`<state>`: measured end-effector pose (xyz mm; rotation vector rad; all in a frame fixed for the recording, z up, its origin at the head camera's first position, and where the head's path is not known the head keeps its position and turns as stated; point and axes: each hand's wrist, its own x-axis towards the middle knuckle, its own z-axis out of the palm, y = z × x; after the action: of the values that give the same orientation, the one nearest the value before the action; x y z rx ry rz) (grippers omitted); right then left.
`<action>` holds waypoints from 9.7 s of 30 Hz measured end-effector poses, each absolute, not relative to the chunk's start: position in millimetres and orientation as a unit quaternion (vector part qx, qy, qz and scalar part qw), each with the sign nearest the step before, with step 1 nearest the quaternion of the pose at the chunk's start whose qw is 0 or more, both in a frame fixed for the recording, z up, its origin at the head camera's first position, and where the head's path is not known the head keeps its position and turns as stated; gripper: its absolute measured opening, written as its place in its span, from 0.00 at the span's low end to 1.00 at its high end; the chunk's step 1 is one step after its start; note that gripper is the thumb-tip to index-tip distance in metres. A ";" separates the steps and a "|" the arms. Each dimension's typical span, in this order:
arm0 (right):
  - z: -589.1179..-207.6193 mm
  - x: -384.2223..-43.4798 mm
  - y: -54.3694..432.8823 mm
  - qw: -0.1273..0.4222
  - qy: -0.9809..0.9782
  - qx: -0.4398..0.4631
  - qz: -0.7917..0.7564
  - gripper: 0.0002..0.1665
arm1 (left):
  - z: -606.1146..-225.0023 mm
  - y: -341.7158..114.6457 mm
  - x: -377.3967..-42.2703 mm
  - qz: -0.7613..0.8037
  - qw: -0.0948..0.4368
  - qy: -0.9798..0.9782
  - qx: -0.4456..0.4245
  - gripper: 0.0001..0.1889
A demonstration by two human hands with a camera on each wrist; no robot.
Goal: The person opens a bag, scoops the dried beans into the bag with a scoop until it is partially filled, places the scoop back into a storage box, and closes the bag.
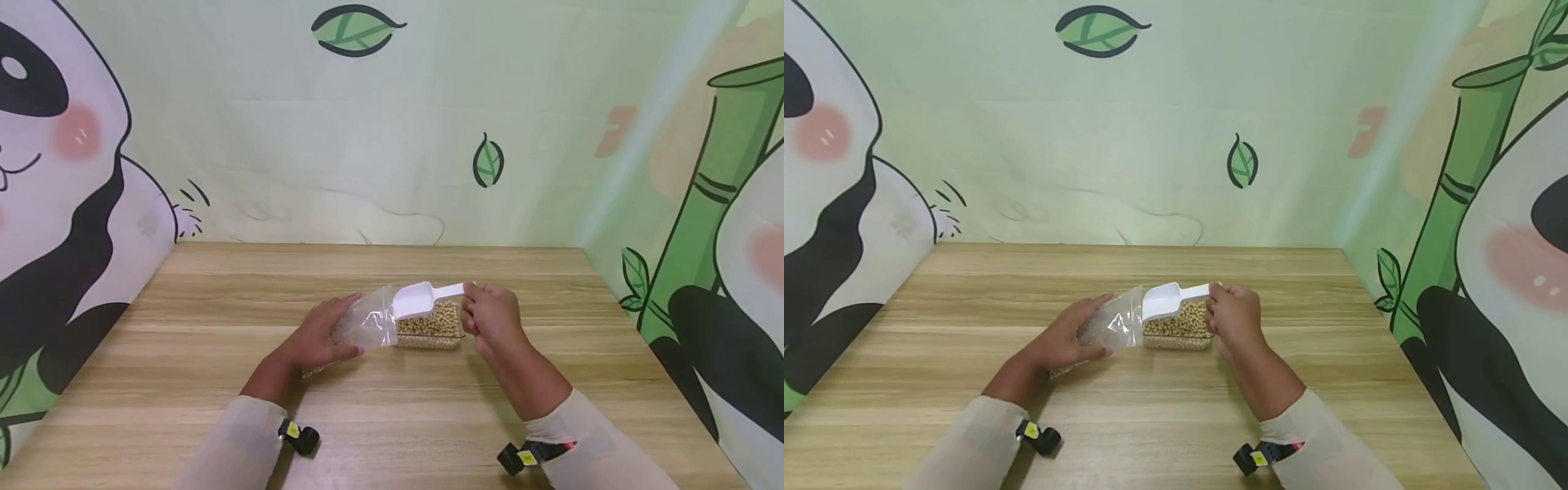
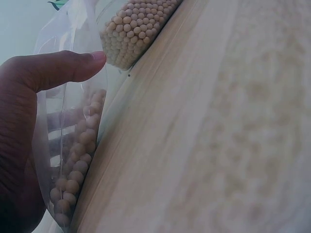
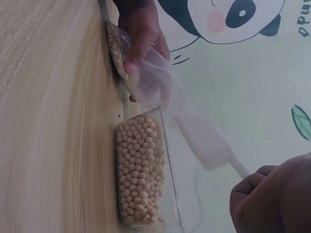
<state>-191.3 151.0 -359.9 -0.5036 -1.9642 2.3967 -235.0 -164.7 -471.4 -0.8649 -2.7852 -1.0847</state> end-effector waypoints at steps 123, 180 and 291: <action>-406.8 -208.9 206.4 -0.085 -0.536 -0.198 0.816 0.22 | -499.9 -176.1 -250.2 -0.360 0.024 -0.889 -0.281 0.53; -378.2 -203.4 147.3 -0.043 -0.558 -0.175 0.810 0.25 | -509.9 -177.4 -258.4 -0.356 0.025 -0.888 -0.291 0.54; -362.5 -220.2 160.4 0.188 -0.903 0.001 0.387 0.25 | -465.4 -164.5 -230.1 -0.402 0.031 -0.880 -0.251 0.47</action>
<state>-220.2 160.4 -362.5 0.0019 -2.5406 1.0888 -230.1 -164.5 -465.4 -0.7741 -2.7111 -1.2384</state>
